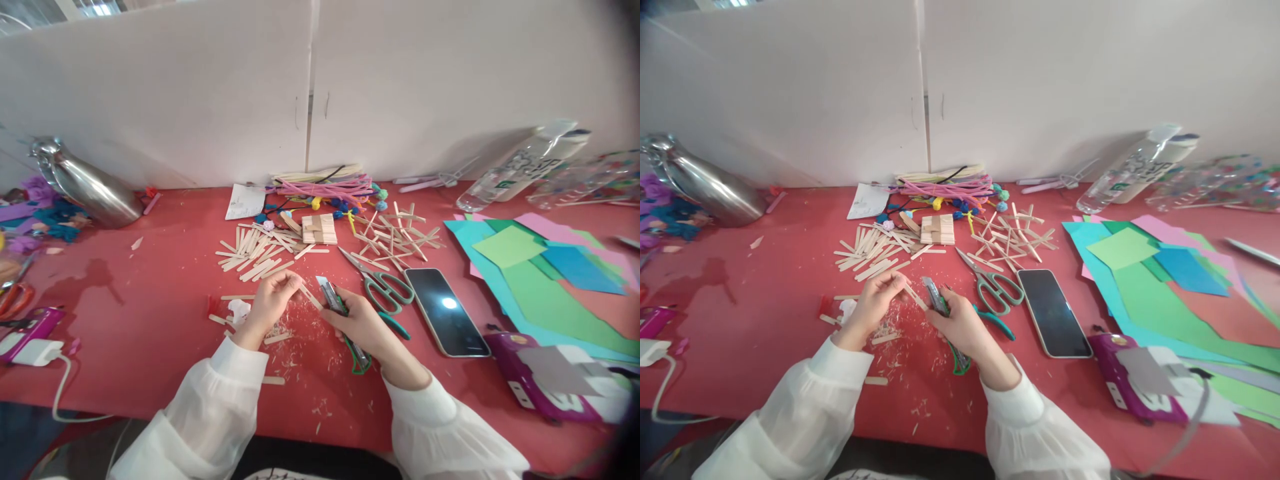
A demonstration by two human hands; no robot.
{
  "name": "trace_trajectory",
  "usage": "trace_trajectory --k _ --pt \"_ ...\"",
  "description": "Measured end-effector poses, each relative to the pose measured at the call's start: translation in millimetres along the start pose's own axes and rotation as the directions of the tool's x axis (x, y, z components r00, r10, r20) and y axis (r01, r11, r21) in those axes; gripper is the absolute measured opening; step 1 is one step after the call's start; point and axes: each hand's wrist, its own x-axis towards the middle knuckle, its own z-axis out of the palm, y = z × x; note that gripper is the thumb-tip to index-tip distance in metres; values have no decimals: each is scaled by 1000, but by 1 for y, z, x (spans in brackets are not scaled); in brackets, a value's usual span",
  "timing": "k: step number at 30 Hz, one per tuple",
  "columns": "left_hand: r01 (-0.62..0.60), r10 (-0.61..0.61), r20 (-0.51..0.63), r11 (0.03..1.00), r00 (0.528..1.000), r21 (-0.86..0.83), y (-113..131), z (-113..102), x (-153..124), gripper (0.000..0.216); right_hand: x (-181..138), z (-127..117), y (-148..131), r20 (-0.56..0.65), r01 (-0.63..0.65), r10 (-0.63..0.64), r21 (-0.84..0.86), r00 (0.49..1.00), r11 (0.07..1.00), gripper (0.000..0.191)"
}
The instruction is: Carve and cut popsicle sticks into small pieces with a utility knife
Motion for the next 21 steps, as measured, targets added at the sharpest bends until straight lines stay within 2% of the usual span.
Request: trace_trajectory --k 2,5,8,12,16,21 --pt "-27 28 -23 999 999 36 -2 -2 1 26 0 -1 0 -72 15 -18 -39 997 999 19" --pt "-69 79 -91 991 993 111 -7 -3 1 26 -1 0 0 -205 77 -127 -236 970 969 24" --pt "-123 151 -123 971 981 206 -12 -3 1 26 -2 5 1 -150 153 -241 -441 959 884 25" --pt "-167 209 -135 949 969 267 -13 -2 -2 27 -4 13 3 -43 159 -239 -629 970 761 19" --pt "-178 229 -142 936 963 303 -9 1 -5 28 -5 16 5 -32 122 -204 -708 979 695 15" --pt "-194 242 -107 921 964 337 -5 3 -8 26 -5 16 7 -58 123 -269 -783 961 609 17"
